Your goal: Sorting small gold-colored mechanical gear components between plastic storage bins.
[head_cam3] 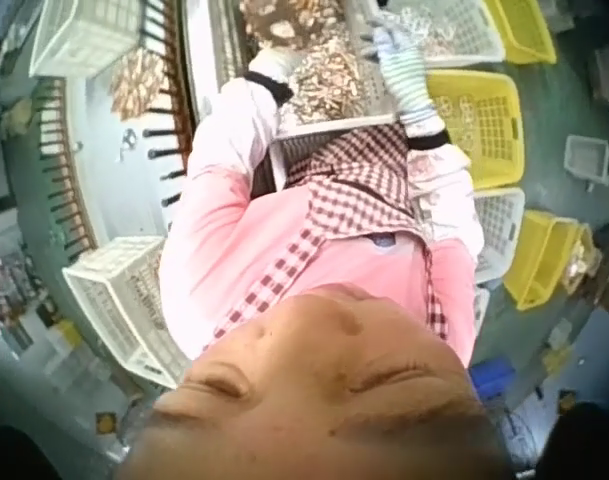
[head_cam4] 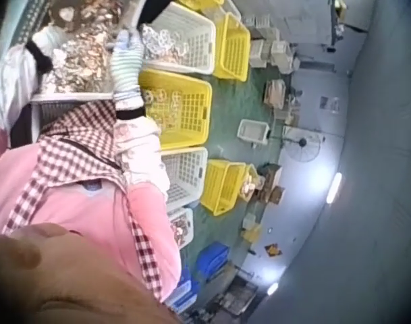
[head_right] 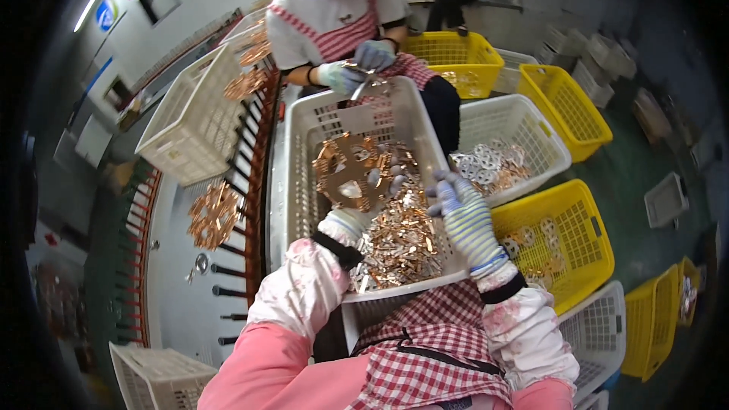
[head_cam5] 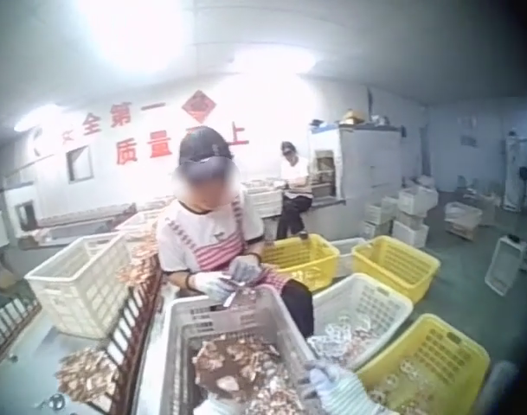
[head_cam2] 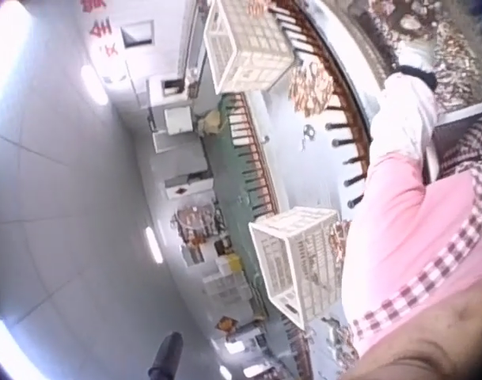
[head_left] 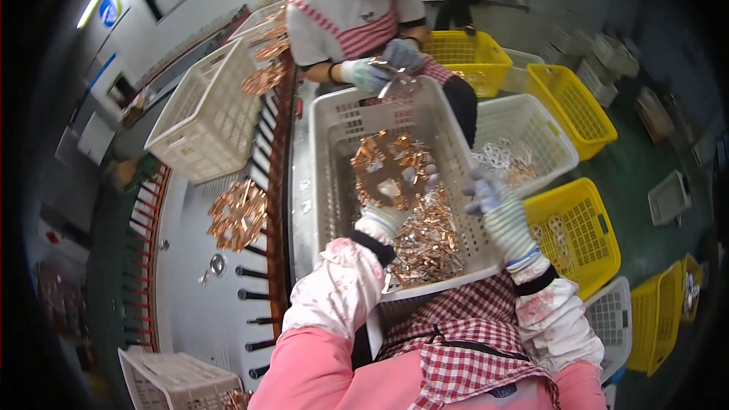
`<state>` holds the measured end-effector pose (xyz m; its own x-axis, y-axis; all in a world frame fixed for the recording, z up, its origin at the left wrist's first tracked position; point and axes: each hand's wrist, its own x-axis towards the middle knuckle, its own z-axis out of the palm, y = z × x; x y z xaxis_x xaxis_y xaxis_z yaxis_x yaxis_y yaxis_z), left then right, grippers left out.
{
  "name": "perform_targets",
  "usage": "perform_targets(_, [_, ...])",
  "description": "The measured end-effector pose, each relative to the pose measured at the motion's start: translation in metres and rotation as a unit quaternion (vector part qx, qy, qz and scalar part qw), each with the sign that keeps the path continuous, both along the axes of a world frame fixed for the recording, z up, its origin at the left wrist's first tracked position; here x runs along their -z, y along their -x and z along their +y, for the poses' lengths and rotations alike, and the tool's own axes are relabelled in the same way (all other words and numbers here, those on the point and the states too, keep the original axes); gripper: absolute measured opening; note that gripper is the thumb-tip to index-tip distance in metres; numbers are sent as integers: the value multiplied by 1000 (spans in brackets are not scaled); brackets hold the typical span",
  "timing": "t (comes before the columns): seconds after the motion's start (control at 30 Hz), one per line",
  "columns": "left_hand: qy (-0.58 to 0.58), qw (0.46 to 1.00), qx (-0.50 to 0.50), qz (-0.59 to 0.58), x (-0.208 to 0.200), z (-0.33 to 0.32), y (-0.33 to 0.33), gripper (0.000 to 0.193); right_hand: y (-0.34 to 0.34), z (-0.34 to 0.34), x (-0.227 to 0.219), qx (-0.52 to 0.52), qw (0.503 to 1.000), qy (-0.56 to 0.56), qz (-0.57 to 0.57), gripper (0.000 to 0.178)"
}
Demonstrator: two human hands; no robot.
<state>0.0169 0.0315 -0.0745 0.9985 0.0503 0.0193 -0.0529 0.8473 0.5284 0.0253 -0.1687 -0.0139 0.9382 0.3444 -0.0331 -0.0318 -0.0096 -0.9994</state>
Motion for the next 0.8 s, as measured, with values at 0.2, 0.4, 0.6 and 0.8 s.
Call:
perform_targets(0.2, [-15,997,73,-32,23,-5,-18,49,19,12,16,-89,996,8,-3,33])
perform_targets(0.4, [174,972,158,2,8,-16,1,62,25,30,12,-141,985,90,-42,54])
perform_targets(0.6, [102,986,130,-4,26,-16,2,53,26,29,0,-90,986,130,-61,45])
perform_targets(0.8, [217,969,106,49,-13,-52,20,55,36,29,-4,-51,961,198,-187,37])
